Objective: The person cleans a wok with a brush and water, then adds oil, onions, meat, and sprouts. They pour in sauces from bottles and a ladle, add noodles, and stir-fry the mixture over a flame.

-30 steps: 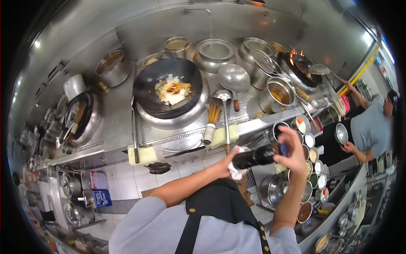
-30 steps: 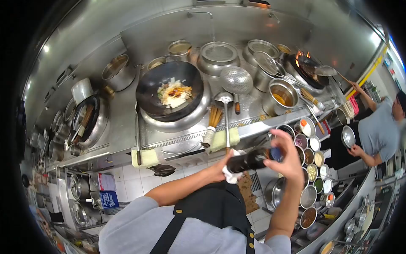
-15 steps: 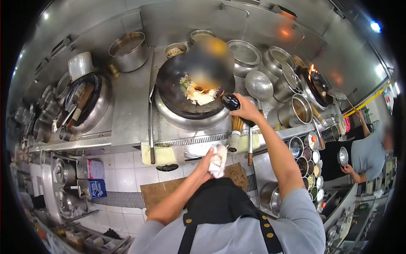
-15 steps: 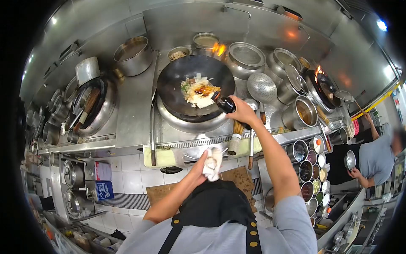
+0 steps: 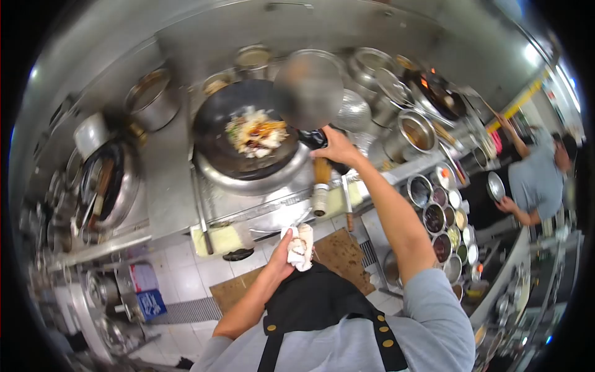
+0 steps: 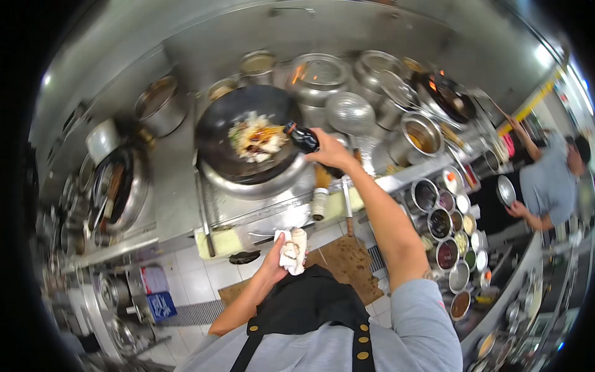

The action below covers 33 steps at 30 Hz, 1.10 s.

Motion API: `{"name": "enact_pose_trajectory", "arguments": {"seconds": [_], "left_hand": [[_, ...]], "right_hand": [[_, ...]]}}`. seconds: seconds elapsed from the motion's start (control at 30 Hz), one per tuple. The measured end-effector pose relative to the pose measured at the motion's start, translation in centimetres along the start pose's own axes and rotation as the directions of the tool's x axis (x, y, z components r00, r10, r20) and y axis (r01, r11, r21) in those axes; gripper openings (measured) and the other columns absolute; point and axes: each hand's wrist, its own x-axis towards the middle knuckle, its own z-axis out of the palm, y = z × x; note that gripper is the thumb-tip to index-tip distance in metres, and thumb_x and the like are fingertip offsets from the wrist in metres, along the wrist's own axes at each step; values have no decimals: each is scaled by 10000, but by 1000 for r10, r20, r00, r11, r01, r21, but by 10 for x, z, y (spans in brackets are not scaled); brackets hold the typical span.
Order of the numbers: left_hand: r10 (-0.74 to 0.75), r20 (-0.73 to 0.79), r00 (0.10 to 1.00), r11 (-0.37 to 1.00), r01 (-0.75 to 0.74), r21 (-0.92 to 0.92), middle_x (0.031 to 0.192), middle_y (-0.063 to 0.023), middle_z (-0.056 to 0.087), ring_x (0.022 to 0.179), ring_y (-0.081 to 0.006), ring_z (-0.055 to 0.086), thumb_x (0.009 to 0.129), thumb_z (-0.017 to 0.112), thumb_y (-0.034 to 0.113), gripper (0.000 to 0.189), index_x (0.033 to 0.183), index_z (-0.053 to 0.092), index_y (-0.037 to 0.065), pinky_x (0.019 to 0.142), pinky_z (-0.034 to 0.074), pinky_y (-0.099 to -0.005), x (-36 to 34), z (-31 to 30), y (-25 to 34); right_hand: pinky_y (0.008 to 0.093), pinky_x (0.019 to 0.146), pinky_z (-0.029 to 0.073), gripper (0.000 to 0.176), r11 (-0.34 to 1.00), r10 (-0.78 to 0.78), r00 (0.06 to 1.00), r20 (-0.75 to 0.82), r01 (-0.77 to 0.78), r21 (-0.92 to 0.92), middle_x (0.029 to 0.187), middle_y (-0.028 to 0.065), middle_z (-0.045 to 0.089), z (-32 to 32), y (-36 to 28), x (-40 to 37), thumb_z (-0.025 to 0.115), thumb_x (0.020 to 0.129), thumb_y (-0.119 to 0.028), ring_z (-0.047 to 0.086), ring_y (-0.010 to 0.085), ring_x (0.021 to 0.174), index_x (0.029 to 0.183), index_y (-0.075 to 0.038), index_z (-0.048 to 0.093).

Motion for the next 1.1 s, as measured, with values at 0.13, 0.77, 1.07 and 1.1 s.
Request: {"name": "enact_pose_trajectory", "arguments": {"seconds": [0.13, 0.77, 1.07, 1.1], "left_hand": [[-146, -24, 989, 973, 148, 175, 982, -160, 650, 845, -290, 667, 936, 426, 552, 583, 1227, 505, 53, 673, 565, -413, 32, 40, -35], [-391, -52, 919, 790, 363, 495, 956, -126, 642, 814, -291, 645, 946, 393, 533, 532, 1198, 529, 84, 590, 534, -423, 92, 196, -251], [-338, -180, 924, 760, 381, 527, 972, -119, 648, 842, -319, 646, 940, 419, 514, 513, 1224, 516, 97, 642, 537, -476, 101, 211, -279], [-327, -185, 927, 762, 375, 529, 972, -119, 648, 842, -319, 646, 940, 419, 514, 513, 1224, 516, 97, 642, 537, -476, 103, 214, -281]], "right_hand": [[345, 939, 418, 890, 874, 126, 970, -208, -10, 485, 1184, 99, 540, -44, 12, -95, 844, 654, -307, 518, 195, 1084, 1354, -49, 360], [336, 887, 454, 699, 808, 342, -210, -916, -431, 401, 1053, 103, 582, -239, 185, -758, 817, 675, -172, 581, 194, 955, 1234, -21, 426], [357, 925, 431, 766, 613, 472, -518, -713, -388, 688, 1130, 150, 555, -168, 370, -853, 835, 605, -129, 561, 264, 1048, 1227, -36, 399], [332, 953, 411, 813, 552, 507, -521, -687, -415, 723, 1156, 130, 528, -165, 368, -852, 843, 614, -91, 528, 224, 1068, 1270, -2, 373]]}}
